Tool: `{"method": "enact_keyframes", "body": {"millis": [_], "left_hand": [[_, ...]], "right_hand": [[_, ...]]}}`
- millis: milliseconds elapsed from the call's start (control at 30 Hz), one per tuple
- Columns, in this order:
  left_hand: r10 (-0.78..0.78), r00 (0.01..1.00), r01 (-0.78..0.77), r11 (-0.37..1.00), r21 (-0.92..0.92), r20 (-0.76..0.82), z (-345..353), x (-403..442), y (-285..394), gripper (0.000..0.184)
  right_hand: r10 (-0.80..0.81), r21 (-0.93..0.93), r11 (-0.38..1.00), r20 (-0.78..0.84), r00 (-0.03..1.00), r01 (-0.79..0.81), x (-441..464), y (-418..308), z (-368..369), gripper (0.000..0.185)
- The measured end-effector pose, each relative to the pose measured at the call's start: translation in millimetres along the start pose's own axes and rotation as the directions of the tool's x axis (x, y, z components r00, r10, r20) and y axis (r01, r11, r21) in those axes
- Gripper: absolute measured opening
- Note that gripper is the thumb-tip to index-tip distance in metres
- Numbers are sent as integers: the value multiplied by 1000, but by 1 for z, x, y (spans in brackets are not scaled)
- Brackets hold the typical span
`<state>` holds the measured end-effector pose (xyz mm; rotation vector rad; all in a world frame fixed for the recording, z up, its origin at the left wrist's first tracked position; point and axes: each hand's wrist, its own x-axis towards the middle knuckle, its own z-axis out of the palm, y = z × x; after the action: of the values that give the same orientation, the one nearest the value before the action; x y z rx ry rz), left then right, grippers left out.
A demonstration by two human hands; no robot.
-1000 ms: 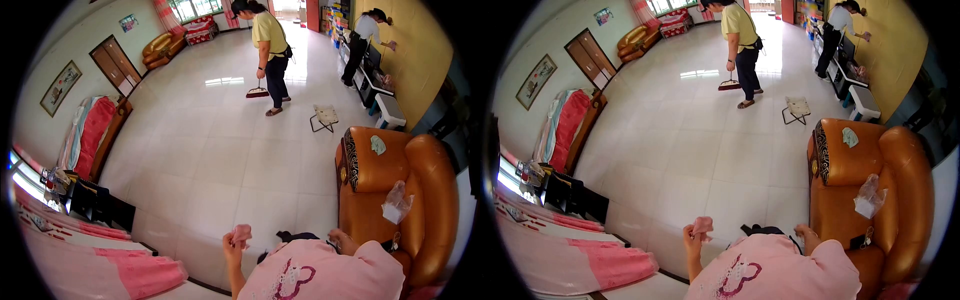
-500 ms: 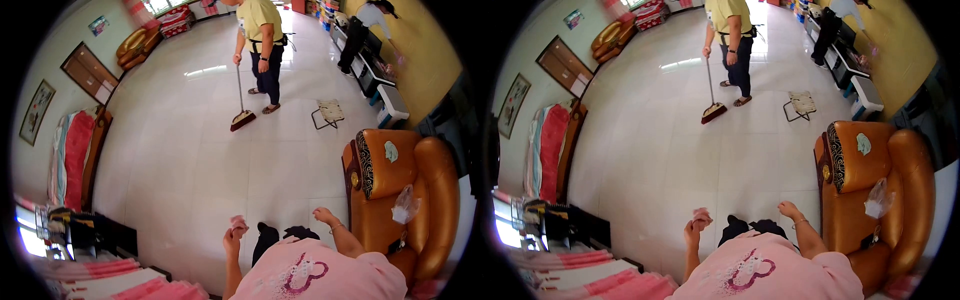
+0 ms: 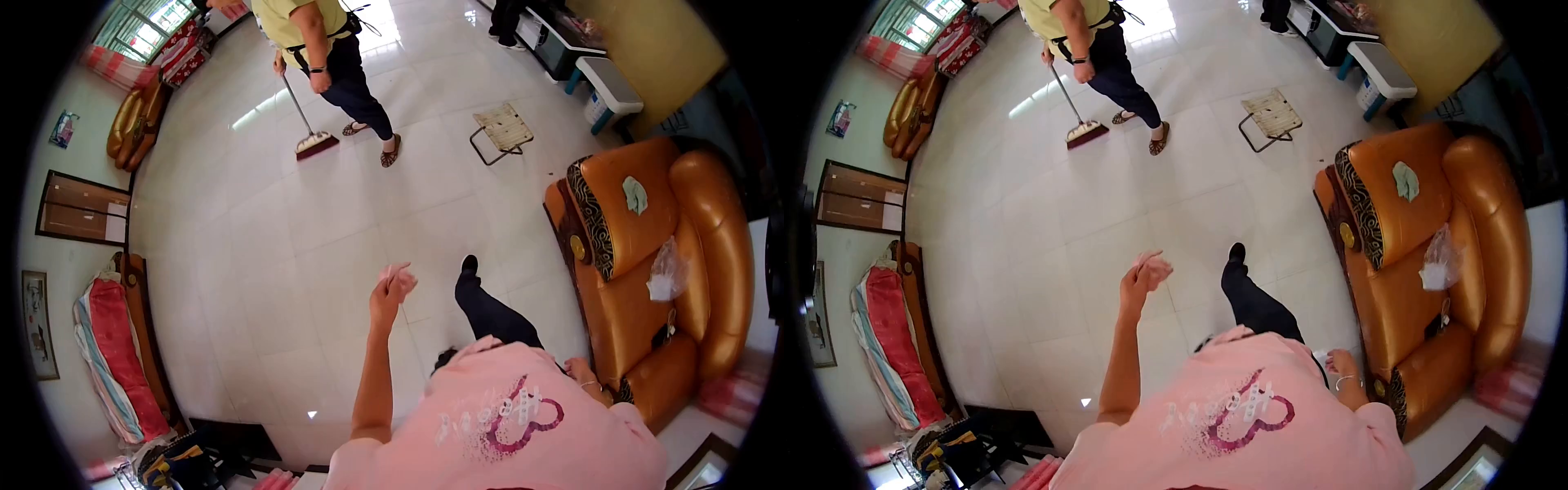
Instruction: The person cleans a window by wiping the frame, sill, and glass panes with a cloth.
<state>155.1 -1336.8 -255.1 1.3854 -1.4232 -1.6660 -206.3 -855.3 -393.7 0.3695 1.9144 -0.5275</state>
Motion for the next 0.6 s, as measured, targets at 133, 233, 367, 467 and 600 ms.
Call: {"method": "enact_keyframes", "body": {"millis": [133,233,367,467,600], "left_hand": [[-75,991,71,997,-38,-115,44,85,-7,35],[-231,973,231,954,189,-24,53,134,20,33],[-129,984,112,985,134,124,68,198,66,32],[-116,988,110,992,63,105,63,261,77,30],[-74,997,74,997,-16,17,62,351,102,32]], "right_hand": [[-230,-431,858,166,959,281,45,-77,-18,25],[-204,-99,973,64,977,210,93,-171,-4,21],[-545,-36,837,32,838,546,51,-381,46,24],[-637,-129,755,92,766,643,59,-508,89,26],[-634,-124,742,191,749,659,78,-640,146,26]]}}
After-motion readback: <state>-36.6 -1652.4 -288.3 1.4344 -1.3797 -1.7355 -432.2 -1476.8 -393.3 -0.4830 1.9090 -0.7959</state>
